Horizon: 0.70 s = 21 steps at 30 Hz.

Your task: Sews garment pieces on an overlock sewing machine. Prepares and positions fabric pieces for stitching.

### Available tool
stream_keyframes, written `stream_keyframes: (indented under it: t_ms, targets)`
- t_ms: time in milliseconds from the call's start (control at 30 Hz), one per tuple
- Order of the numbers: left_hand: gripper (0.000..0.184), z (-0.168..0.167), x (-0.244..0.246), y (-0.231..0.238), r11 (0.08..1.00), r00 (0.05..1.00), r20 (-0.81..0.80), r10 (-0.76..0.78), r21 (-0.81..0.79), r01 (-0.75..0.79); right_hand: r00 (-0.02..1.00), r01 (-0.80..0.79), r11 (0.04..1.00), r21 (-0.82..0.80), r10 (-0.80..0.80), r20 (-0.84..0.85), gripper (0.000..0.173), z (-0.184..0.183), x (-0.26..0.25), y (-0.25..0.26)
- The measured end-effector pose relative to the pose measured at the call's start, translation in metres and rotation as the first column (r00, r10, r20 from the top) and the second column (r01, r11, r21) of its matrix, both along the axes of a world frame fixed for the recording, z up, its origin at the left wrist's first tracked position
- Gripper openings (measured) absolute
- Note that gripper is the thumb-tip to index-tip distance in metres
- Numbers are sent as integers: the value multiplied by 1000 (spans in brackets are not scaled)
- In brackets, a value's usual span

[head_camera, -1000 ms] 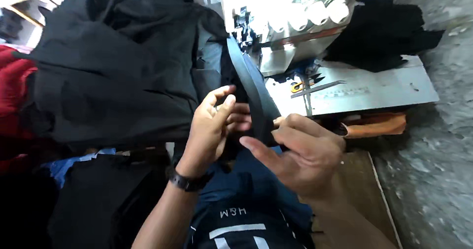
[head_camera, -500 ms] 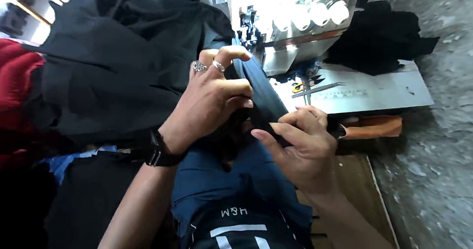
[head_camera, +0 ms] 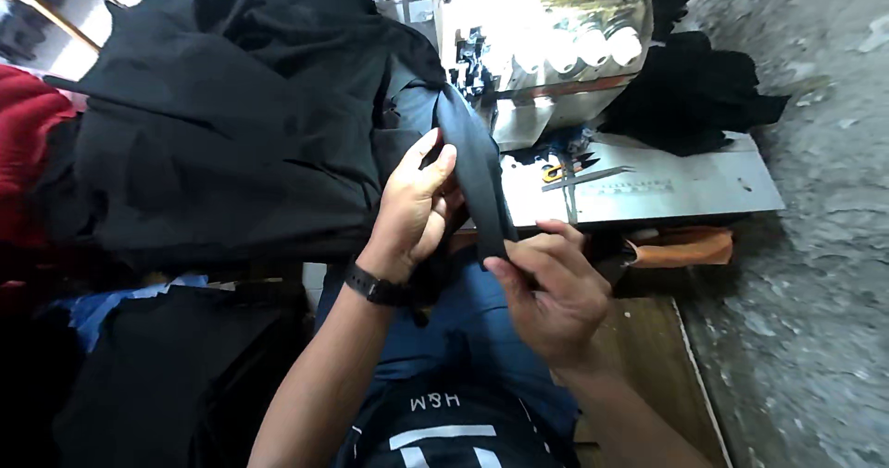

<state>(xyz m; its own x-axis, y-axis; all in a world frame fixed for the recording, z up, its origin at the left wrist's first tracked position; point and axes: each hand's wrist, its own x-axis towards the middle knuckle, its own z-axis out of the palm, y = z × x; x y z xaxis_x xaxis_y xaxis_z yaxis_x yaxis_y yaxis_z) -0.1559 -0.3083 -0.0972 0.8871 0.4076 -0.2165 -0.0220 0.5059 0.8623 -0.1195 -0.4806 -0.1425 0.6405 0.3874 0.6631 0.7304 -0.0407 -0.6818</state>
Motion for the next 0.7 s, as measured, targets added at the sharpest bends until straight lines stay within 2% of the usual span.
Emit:
stream_keyframes:
  t_ms: [33,100,133,167,200,267,367,467,700]
  targets:
    - [48,0,1,-2,1000,1000,-3,19,-3,-19,980,-27,1000,17,30,-199,25,-2,-1,1]
    - [51,1,1,-4,998,998,-26,55,39,-54,796,-114,993,4,94,-598,44,1,4,1]
    - [52,1,0,-5,996,997,-31,65,66,-63,707,-147,989,-7,100,-700,41,4,8,0]
    - [53,-1,-1,-5,994,997,-36,70,86,-67,667,-171,985,-19,102,-738,32,7,11,-1]
    - [53,-2,-2,-4,993,996,-40,74,95,-70,660,-198,980,-35,107,-743,21,12,13,-2]
    - [52,-4,-1,-2,995,997,-31,74,67,-71,697,-229,971,-65,117,-708,13,21,11,-4]
    - [51,-9,16,4,991,991,26,129,-52,-127,781,-233,962,-143,97,-617,15,25,7,-7]
    - [44,-13,28,10,970,978,43,205,-142,-197,814,-267,951,-158,134,-565,16,23,4,-9]
    - [32,-12,32,8,954,965,4,260,-153,-257,831,-312,932,-184,174,-529,19,18,5,-15]
